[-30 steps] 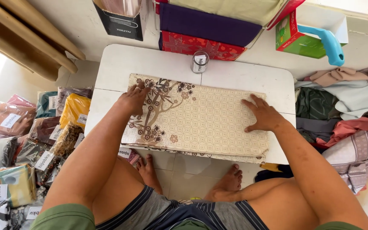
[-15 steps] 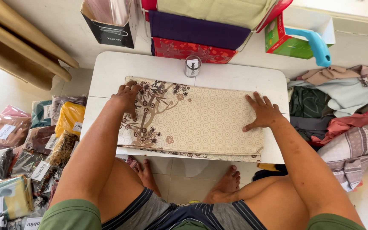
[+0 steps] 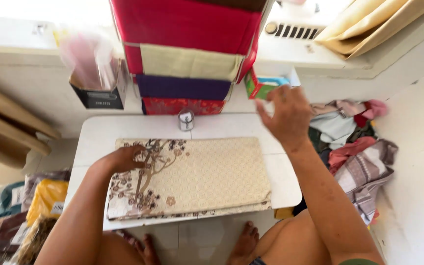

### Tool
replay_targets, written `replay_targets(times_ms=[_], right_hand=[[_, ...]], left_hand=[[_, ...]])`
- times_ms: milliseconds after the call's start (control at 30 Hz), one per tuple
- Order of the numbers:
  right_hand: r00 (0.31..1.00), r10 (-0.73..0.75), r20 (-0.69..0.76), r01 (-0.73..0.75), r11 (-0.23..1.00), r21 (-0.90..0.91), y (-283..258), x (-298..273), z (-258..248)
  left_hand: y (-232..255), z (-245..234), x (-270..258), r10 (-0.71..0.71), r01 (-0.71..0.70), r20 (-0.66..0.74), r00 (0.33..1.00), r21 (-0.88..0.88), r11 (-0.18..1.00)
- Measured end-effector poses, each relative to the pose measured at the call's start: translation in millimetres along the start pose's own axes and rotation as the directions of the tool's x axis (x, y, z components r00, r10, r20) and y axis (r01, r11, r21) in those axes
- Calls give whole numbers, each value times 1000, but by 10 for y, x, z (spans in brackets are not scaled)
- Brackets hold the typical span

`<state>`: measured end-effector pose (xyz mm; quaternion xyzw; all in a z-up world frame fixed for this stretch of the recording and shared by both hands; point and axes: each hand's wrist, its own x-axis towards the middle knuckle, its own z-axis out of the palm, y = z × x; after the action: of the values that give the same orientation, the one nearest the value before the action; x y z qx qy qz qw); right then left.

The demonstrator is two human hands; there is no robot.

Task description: The person unfolds a patterned scarf on a small table and uses a lint roller to clean both sides of the fabric.

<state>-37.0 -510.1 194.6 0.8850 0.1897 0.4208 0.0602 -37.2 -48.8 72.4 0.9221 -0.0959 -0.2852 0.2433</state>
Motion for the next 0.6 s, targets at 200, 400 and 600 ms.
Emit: replay_targets(times_ms=[200, 400, 600], right_hand=[[638, 600, 482, -617, 774, -146, 732, 224, 573], [649, 576, 497, -582, 797, -164, 747, 111, 275], [993, 98, 65, -108, 980, 166, 22, 129, -678]], left_hand=[[150, -139, -191, 108, -111, -76, 991, -32, 993], [603, -480, -803, 127, -127, -120, 985, 4, 992], [158, -238, -452, -142, 150, -48, 989, 267, 952]])
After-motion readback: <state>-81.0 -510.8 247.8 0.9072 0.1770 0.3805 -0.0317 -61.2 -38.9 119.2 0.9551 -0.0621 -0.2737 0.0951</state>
